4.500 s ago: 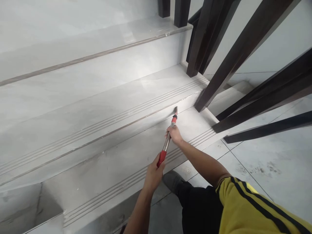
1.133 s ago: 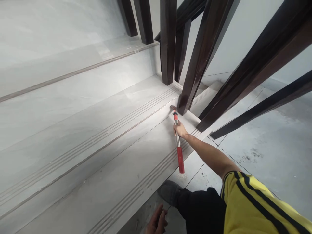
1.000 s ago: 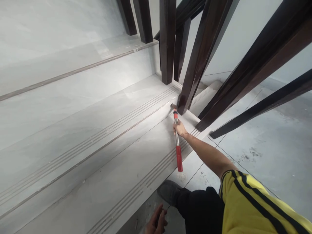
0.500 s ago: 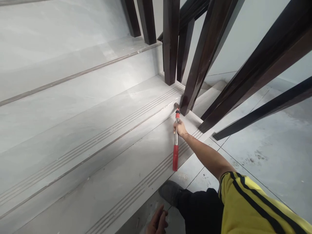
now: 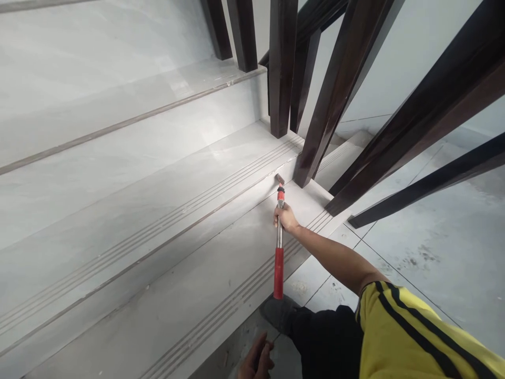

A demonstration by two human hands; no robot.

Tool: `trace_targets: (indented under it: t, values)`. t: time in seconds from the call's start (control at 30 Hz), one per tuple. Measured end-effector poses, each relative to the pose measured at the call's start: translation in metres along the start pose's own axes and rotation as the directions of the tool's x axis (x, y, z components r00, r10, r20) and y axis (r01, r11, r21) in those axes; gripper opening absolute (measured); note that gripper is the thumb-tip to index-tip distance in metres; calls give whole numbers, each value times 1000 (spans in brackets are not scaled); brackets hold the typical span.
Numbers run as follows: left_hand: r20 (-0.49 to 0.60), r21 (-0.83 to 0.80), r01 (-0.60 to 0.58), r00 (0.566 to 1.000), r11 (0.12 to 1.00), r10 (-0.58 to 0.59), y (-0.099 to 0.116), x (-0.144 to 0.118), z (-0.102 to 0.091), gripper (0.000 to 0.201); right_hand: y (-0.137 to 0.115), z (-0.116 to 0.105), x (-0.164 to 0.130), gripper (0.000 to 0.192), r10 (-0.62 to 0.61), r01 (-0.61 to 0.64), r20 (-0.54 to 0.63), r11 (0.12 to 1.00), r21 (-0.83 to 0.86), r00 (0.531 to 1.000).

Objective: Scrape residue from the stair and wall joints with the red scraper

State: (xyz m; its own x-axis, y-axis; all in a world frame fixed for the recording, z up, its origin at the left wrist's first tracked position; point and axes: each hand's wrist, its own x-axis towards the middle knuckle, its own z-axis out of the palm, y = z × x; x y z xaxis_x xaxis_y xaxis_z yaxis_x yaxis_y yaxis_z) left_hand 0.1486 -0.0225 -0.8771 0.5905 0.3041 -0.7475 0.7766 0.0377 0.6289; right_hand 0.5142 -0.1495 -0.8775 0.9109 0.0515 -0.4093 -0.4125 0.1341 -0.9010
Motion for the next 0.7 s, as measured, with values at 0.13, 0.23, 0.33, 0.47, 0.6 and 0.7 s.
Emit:
trace_targets:
  t: [0.13,0.23,0.33,0.47,0.6,0.7]
  values:
    - [51,-5,19,999,1000,-19,0,1,-2,86,0,-7,4,17,-1,5,-66,998,59,998]
    - [71,34,98,992,995,-100,0,3,-1,83,5,-5,0,17,71,-71,-1,994,84,997]
    - [78,45,82,993,996,-85,4,2,3,88,6,-4,1,17,80,-82,20,991,104,997]
    - [85,10,59,995,998,-60,9,-1,6,93,-5,-17,20,17,42,-25,-119,989,144,992]
    - [59,-32,37,998,999,-35,8,-5,7,89,2,1,14,17,69,-57,-93,991,125,993]
    - [29,-74,-5,1000,997,7,6,-7,7,84,32,47,-26,20,131,-135,44,987,89,990]
